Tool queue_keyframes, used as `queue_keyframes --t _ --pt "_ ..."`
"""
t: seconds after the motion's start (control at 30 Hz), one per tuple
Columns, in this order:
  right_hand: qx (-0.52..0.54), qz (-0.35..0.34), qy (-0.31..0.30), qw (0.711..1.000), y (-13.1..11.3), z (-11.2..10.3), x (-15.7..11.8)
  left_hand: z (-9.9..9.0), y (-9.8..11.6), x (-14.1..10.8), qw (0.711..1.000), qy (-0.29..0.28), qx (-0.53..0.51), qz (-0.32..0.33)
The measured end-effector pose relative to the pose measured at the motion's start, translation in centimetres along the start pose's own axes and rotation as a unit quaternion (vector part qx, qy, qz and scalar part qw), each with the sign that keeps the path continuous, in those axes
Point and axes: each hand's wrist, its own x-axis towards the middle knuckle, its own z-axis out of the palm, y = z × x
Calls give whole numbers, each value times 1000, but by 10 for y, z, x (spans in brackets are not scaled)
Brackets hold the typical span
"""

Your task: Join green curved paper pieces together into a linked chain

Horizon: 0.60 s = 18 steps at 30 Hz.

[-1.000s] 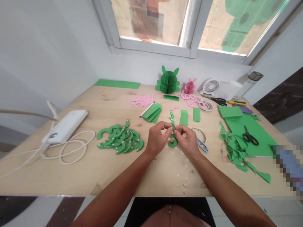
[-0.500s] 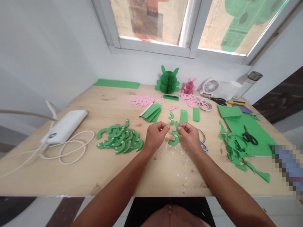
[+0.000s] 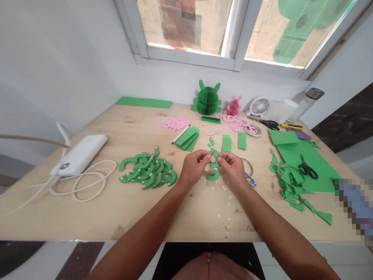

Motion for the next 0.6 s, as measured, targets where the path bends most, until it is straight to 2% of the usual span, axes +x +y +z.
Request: queue_keyframes --t 0.37,0.6 --pt "13 15 -41 999 3 2 -1 1 10 0 987 -1 -120 -110" --pt "-7 12 -61 998 0 2 -4 0 8 1 984 11 -146 -104"
